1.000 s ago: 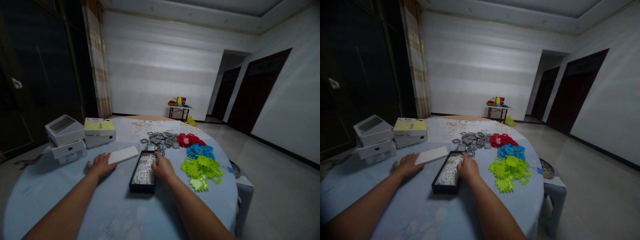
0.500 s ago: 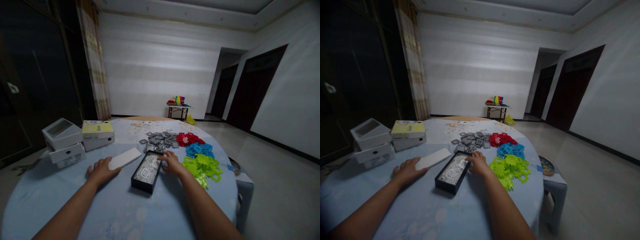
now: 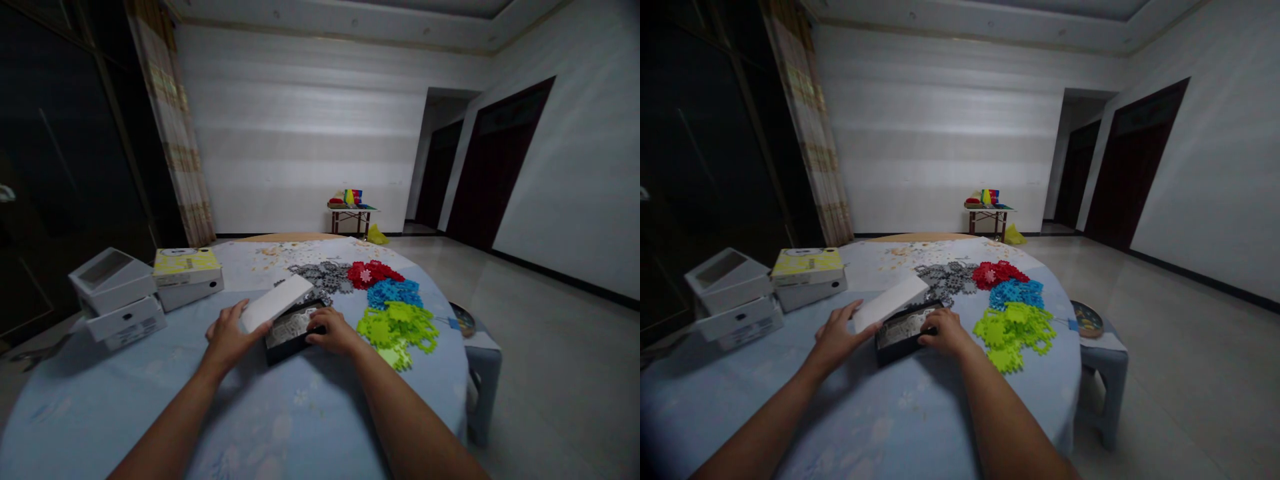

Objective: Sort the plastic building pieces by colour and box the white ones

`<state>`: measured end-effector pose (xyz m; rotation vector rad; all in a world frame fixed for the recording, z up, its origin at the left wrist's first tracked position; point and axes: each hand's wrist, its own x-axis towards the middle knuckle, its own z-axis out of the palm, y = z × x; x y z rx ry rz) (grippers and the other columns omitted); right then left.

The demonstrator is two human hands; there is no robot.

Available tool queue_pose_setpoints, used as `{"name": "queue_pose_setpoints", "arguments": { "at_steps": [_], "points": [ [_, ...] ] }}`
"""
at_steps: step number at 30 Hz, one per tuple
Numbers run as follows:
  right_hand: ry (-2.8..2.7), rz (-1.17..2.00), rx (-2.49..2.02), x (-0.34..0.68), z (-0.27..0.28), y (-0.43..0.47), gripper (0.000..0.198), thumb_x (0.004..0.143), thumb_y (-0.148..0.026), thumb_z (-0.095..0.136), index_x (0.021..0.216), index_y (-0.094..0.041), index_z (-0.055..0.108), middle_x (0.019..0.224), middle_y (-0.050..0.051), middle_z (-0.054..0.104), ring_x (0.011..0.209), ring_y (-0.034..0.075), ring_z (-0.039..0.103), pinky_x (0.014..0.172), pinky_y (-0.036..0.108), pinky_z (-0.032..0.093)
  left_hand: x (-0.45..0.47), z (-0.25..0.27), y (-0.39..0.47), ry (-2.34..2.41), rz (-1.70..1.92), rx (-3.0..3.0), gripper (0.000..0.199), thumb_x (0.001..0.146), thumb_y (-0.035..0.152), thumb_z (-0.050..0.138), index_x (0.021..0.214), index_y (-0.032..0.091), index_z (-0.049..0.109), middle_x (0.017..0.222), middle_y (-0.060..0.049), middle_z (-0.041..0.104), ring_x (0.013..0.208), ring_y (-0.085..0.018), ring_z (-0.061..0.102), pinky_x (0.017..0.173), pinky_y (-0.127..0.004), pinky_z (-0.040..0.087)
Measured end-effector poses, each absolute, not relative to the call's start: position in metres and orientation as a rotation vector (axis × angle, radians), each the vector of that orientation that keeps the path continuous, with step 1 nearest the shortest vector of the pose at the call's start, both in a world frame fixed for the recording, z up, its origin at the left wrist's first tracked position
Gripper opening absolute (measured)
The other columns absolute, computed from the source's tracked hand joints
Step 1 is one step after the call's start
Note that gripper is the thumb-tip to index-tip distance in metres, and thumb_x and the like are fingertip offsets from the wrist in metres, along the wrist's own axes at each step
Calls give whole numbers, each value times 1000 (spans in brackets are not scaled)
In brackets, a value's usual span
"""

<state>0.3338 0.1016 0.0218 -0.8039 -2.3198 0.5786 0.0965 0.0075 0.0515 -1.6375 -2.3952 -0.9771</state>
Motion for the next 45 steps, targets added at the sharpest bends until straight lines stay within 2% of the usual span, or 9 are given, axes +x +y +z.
{"name": "queue_pose_setpoints", "arguments": {
  "at_steps": [5,7,11,14,17,25,32,39,45],
  "points": [
    [-1852,811,-857,348,15,120,23,71,-17,51,84,-19,70,95,4,68,96,20,59,90,34,42,117,47,20,-2328,-1030,-1863,79,64,59,59,132,23,43,125,-11,50,119,-28,46,104,-47,26],
    [-1664,898,-922,353,11,129,26,73,-22,48,87,-19,69,94,4,69,96,21,59,89,34,44,120,45,21,-2345,-1023,-1876,79,64,58,59,132,23,42,126,-11,49,119,-29,46,104,-48,26],
    [-1537,966,-970,354,3,138,36,80,-40,45,100,-19,67,104,7,67,100,23,59,88,38,45,121,41,18,-2372,-1006,-1879,80,62,54,62,133,23,41,128,-11,47,121,-29,44,104,-49,26],
    [-1561,1008,-916,348,0,135,42,80,-48,49,104,-19,66,109,7,66,106,23,58,95,39,41,120,36,16,-2382,-1019,-1871,79,63,53,61,133,22,41,128,-11,47,121,-30,44,102,-50,29],
    [-1612,988,-900,344,1,129,44,78,-50,52,105,-18,67,112,9,66,110,24,56,100,40,37,118,32,15,-2348,-1068,-1916,80,62,53,62,133,21,40,129,-11,46,122,-29,43,103,-47,31],
    [-1702,953,-933,343,1,122,40,78,-41,53,106,-14,64,107,10,67,103,23,60,95,38,43,116,23,14,-2294,-1214,-1992,84,59,57,64,131,19,43,127,-12,47,123,-29,43,104,-45,33],
    [-1745,919,-961,344,1,121,35,80,-36,53,107,-17,64,108,7,67,104,22,59,95,37,43,114,18,13,-2277,-1314,-2044,66,72,56,54,126,18,48,129,-12,45,125,-27,40,107,-45,29],
    [-1737,919,-962,343,1,121,35,80,-35,53,109,-18,63,110,7,66,105,21,59,95,37,43,116,9,18,-2290,-1363,-1979,68,68,56,56,124,17,49,127,-12,44,124,-27,41,107,-45,30],
    [-1750,898,-926,342,-1,122,38,79,-32,54,111,-14,61,110,10,65,102,20,60,94,34,43,115,2,22,-2293,-1295,-1949,69,67,57,57,124,19,50,127,-11,43,124,-28,41,105,-45,32]
  ]
}}
